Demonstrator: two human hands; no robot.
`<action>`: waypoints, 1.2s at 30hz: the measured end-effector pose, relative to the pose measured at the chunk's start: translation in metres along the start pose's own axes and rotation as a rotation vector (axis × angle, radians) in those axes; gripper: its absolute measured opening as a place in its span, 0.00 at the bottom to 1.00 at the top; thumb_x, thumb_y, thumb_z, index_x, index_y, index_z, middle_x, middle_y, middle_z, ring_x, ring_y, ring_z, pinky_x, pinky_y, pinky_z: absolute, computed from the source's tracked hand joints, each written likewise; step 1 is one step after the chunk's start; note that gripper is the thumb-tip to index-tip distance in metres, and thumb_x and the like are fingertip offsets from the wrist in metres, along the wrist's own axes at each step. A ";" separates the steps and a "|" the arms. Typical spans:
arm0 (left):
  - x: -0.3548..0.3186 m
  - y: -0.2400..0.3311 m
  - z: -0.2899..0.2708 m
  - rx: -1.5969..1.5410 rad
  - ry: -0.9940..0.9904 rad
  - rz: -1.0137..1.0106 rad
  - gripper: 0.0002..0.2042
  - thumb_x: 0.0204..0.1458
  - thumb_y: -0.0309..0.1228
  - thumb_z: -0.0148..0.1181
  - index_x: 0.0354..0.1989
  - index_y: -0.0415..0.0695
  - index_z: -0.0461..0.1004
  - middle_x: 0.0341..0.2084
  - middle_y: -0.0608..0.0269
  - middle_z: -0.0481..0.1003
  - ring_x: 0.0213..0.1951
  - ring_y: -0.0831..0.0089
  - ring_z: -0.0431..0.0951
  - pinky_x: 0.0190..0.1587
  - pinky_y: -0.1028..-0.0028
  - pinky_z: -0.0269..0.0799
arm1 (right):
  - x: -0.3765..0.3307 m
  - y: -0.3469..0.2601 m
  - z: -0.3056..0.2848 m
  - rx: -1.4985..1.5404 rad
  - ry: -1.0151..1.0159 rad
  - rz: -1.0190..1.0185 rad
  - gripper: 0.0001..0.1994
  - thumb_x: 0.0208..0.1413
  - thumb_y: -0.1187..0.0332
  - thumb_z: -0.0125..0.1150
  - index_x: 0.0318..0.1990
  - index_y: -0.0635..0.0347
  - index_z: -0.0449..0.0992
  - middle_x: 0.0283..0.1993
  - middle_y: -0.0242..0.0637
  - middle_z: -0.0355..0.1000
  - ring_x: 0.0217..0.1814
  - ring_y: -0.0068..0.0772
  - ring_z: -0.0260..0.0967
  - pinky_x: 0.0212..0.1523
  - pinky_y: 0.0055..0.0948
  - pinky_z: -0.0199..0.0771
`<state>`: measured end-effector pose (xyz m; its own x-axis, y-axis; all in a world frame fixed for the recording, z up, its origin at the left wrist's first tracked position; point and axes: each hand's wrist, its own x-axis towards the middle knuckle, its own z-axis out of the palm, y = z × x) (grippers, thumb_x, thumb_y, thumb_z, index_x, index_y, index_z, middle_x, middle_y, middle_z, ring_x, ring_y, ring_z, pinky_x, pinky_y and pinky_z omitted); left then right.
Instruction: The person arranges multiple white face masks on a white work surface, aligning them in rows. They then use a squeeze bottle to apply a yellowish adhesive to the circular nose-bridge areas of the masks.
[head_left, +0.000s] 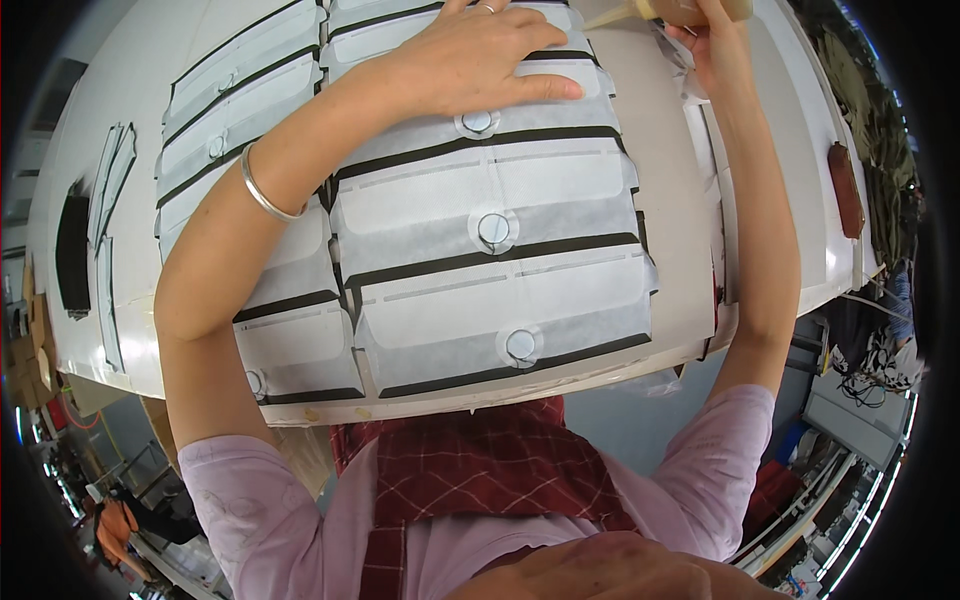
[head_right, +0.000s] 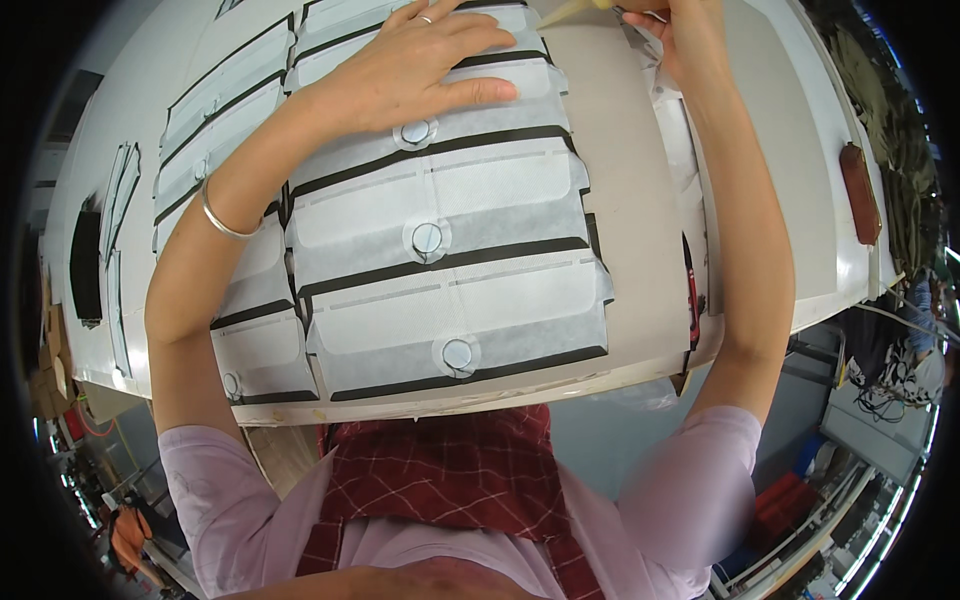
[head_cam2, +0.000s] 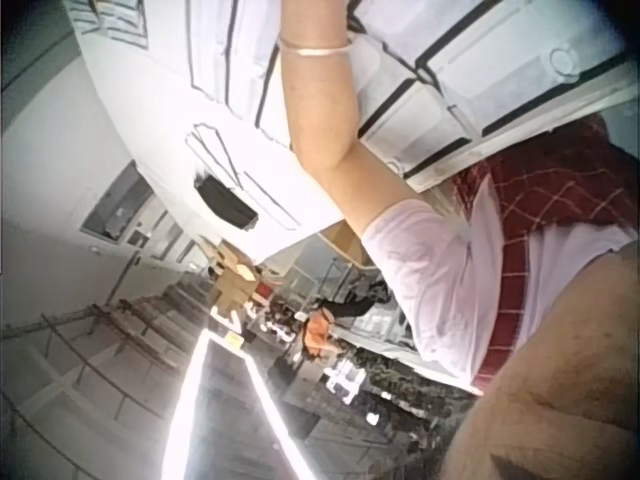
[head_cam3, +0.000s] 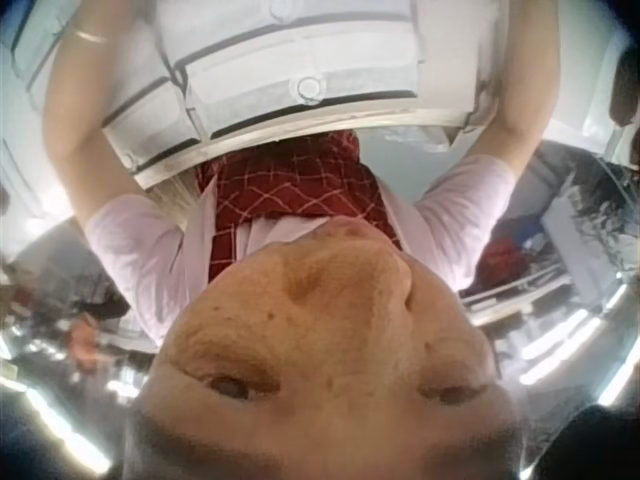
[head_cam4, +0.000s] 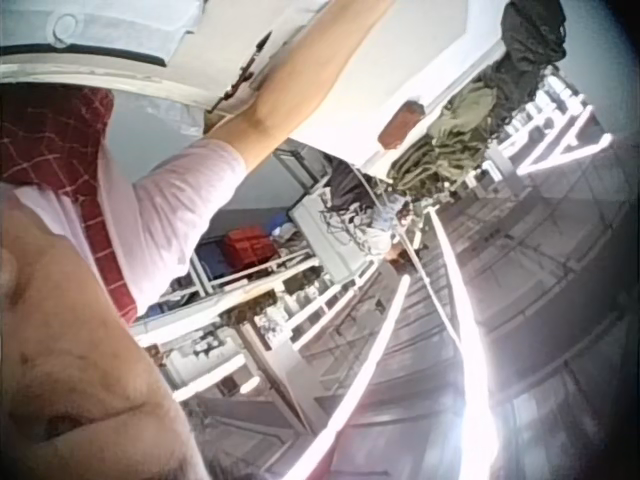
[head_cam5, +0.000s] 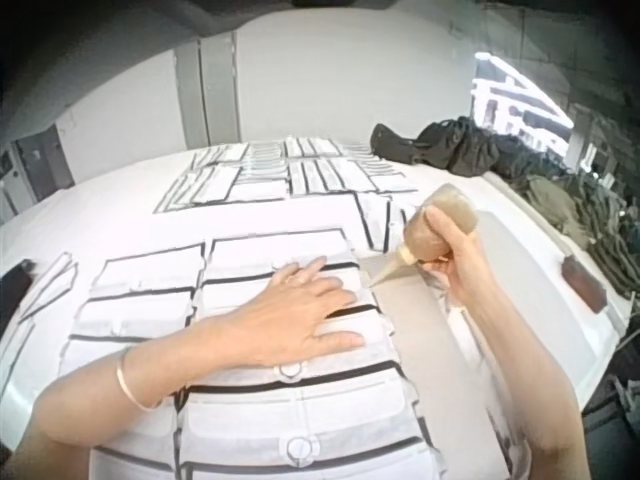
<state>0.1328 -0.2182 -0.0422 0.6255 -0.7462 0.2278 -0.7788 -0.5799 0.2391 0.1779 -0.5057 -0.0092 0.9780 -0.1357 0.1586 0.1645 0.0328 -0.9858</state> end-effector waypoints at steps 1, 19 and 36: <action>0.000 0.001 0.000 0.006 -0.002 -0.006 0.35 0.63 0.61 0.49 0.63 0.40 0.70 0.62 0.40 0.68 0.71 0.33 0.55 0.71 0.40 0.49 | -0.002 -0.002 0.000 -0.008 0.000 0.001 0.21 0.58 0.51 0.71 0.53 0.52 0.76 0.40 0.32 0.80 0.32 0.22 0.78 0.22 0.20 0.74; 0.008 -0.004 0.000 0.011 -0.006 0.011 0.34 0.64 0.60 0.48 0.63 0.41 0.71 0.64 0.42 0.67 0.72 0.37 0.54 0.73 0.44 0.48 | 0.073 0.030 -0.075 0.666 -0.073 0.064 0.24 0.57 0.52 0.73 0.55 0.50 0.73 0.46 0.32 0.78 0.42 0.27 0.78 0.29 0.21 0.77; 0.031 -0.037 -0.007 -0.040 -0.022 -0.101 0.36 0.64 0.62 0.47 0.63 0.40 0.72 0.62 0.45 0.71 0.71 0.32 0.55 0.71 0.41 0.49 | 0.055 0.020 0.027 0.080 0.070 -0.051 0.20 0.58 0.55 0.72 0.52 0.54 0.77 0.41 0.34 0.81 0.36 0.26 0.80 0.28 0.21 0.79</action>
<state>0.1809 -0.2176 -0.0368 0.6993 -0.6917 0.1802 -0.7091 -0.6394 0.2974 0.2390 -0.4857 -0.0188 0.9571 -0.2080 0.2016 0.2263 0.1022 -0.9687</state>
